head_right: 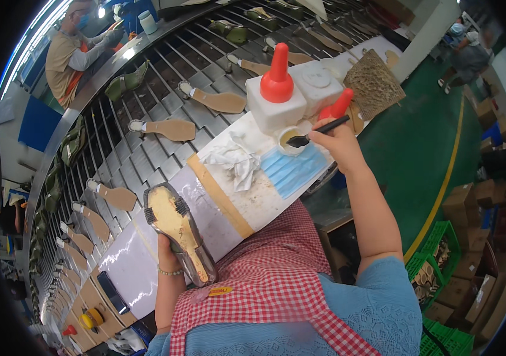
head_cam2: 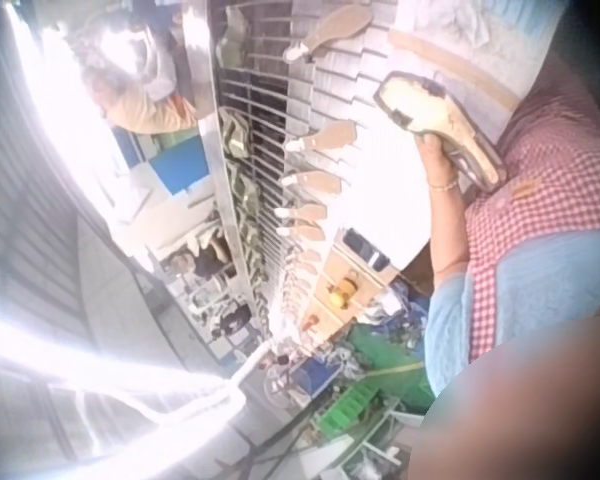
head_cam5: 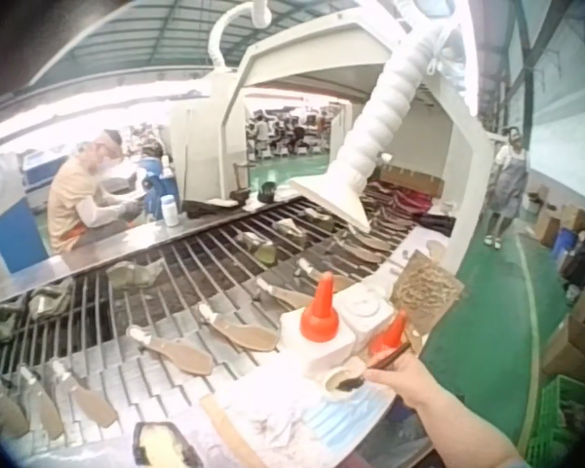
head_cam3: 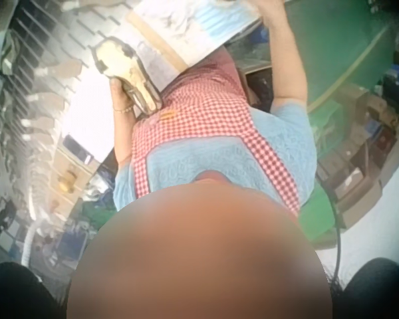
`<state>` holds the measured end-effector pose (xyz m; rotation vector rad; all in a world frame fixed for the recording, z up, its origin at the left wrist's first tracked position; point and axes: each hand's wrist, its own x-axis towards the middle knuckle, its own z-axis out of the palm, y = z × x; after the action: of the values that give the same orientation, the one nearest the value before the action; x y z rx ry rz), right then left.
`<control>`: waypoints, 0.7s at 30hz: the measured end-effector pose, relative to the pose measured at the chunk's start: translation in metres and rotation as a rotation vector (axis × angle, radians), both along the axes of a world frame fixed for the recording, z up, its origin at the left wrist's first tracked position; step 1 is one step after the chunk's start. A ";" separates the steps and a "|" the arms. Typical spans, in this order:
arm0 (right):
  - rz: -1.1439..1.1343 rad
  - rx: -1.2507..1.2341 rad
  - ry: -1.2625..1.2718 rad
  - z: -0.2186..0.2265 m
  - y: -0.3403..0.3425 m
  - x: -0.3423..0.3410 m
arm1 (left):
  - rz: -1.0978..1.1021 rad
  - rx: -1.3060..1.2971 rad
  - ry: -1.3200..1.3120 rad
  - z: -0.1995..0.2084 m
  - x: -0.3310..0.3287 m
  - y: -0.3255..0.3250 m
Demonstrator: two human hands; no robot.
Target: Applying adhesive or finish to the heels and soles of shoes using a brush on a factory assembly line.
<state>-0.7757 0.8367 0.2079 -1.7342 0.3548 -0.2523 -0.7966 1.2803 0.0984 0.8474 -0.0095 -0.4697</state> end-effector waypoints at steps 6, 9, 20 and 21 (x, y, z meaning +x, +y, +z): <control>-0.201 0.840 0.104 -0.026 0.004 -0.009 | -0.019 -0.065 0.010 0.008 0.003 -0.004; -0.329 0.963 0.196 -0.042 0.004 -0.001 | -0.090 -0.097 0.016 0.013 0.004 -0.002; 0.340 0.566 -0.221 0.063 0.102 -0.046 | -0.107 -0.129 0.163 0.055 0.010 -0.047; 0.428 0.412 -0.208 0.064 0.123 -0.052 | -0.105 -0.103 0.168 0.057 0.008 -0.048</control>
<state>-0.8279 0.9593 0.2715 -1.3223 -0.1161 -0.0399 -0.7886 1.2328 0.1549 0.7069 0.0759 -0.6331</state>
